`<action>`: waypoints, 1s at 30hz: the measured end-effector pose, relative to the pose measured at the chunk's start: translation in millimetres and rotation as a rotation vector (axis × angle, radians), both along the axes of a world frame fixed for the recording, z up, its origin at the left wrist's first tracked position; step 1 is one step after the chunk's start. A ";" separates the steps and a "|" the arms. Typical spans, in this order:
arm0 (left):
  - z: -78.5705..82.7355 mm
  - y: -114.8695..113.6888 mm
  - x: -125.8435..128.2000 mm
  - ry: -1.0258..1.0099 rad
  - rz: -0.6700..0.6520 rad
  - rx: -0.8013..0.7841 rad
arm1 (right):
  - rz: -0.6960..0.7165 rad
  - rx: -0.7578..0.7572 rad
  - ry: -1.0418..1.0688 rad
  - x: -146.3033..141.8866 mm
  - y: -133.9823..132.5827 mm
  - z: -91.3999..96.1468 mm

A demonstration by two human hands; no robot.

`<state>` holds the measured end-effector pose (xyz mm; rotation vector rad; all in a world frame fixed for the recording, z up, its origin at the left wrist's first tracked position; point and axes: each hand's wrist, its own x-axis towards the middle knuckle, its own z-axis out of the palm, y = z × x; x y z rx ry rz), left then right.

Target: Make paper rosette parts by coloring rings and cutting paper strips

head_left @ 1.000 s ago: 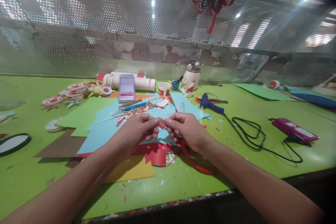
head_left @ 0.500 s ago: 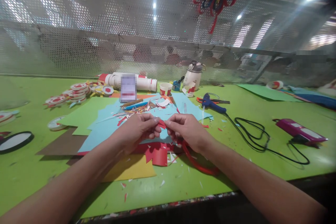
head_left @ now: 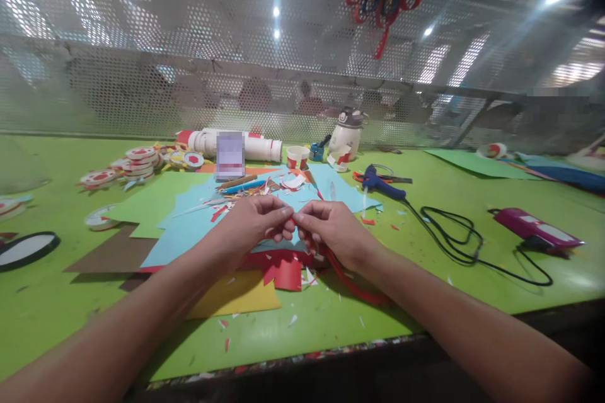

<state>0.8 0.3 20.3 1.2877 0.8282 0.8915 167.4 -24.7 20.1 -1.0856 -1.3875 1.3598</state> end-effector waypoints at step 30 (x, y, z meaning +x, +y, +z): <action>1.4 -4.0 4.5 -0.290 -0.025 -0.065 | 0.059 0.110 0.182 0.1 4.5 -1.2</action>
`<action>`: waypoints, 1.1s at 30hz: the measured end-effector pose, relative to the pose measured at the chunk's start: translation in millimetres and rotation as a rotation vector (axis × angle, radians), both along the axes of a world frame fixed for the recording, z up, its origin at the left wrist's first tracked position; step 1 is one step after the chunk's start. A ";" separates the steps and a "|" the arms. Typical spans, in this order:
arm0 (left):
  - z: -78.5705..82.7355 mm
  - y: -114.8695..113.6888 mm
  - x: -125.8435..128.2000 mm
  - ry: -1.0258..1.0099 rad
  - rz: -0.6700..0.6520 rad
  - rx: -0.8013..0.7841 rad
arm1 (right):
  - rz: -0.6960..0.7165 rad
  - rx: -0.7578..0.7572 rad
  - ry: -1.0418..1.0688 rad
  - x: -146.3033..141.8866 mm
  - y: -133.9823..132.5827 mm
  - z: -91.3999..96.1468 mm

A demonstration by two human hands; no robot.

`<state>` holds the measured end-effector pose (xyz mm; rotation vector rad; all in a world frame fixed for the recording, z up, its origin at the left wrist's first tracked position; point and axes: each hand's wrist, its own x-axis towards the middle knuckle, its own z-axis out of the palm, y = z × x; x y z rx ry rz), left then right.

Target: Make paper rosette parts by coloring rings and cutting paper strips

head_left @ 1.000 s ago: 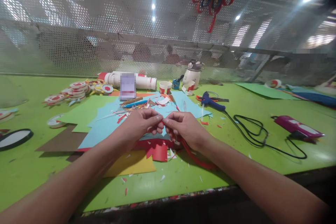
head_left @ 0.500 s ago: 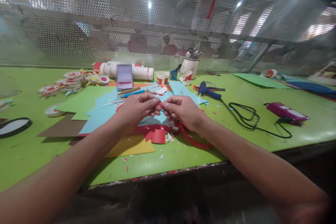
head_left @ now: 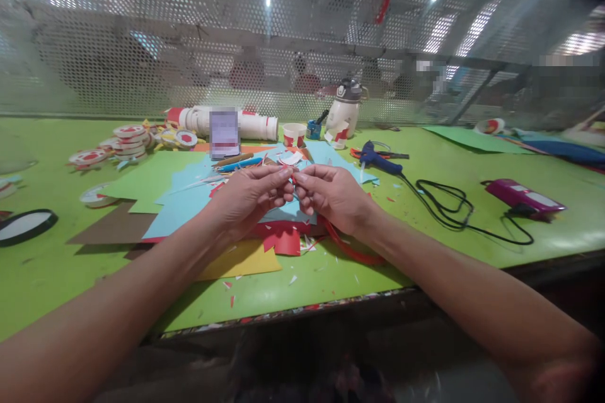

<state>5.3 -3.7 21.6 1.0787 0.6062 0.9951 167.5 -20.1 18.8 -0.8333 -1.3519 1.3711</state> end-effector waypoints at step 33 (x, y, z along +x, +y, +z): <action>5.6 9.0 -8.3 0.190 0.234 0.061 | 0.358 0.130 -0.778 15.6 -4.8 11.7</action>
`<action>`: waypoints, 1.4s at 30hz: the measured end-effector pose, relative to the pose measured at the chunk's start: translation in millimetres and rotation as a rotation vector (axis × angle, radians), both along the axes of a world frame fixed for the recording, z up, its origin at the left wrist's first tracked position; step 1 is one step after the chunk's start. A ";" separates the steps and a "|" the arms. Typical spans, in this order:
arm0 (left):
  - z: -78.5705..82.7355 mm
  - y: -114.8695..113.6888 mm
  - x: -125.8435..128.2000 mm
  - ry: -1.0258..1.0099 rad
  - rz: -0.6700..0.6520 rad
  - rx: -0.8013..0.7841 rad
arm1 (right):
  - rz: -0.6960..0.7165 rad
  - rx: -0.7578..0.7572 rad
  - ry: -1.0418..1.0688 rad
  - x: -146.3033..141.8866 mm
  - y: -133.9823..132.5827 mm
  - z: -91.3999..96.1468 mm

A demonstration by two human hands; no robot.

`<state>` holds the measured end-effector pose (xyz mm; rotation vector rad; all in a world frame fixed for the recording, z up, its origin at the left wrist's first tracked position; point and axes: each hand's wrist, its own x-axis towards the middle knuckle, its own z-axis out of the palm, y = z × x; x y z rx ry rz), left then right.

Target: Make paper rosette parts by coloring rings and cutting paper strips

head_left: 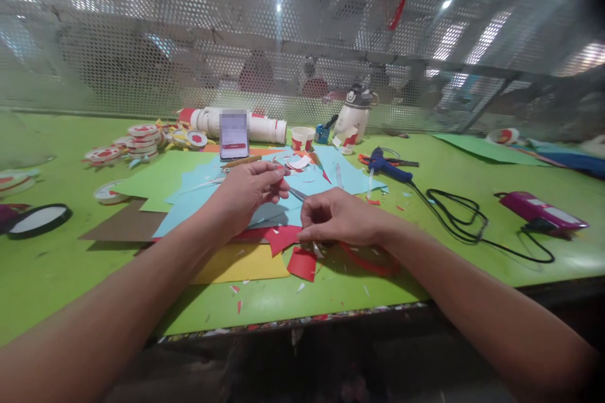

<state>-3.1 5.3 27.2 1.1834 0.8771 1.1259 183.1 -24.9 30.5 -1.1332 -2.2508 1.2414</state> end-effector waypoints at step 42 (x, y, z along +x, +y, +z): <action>-3.8 -6.6 0.6 0.071 -0.284 -0.160 | -0.336 -0.104 0.471 12.6 19.4 2.4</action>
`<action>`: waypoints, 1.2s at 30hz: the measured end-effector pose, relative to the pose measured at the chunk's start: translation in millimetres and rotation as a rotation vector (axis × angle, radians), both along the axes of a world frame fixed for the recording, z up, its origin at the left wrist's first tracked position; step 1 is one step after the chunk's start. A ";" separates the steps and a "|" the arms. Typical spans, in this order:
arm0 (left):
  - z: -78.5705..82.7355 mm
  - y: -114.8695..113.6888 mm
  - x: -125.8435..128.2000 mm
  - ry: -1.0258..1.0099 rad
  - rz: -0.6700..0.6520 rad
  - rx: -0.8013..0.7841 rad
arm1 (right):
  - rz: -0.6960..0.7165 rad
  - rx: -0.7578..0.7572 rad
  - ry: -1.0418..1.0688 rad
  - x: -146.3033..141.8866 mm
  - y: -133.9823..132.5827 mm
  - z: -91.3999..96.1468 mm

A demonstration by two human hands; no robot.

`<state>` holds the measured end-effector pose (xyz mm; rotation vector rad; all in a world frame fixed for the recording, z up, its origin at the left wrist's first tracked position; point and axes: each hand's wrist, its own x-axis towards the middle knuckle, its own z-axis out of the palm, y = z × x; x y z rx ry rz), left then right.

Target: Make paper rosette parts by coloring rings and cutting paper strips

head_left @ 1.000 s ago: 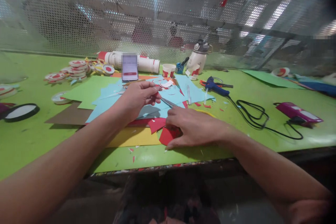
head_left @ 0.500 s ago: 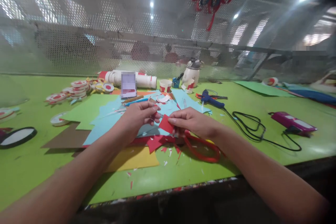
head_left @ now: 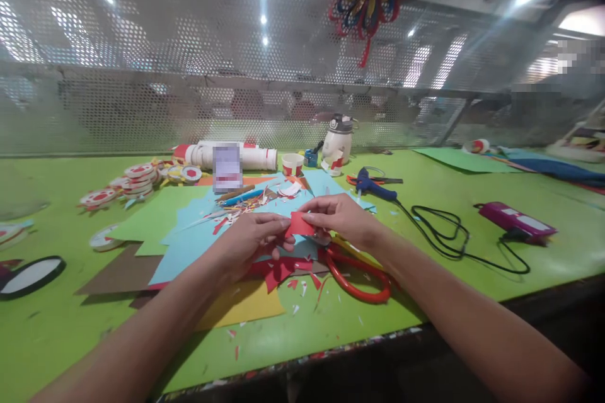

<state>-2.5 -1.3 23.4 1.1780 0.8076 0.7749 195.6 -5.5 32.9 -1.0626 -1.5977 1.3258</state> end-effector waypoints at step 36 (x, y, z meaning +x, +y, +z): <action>-6.5 4.6 -1.8 -0.070 -0.005 -0.003 | 0.075 -0.051 0.147 3.0 -2.7 4.2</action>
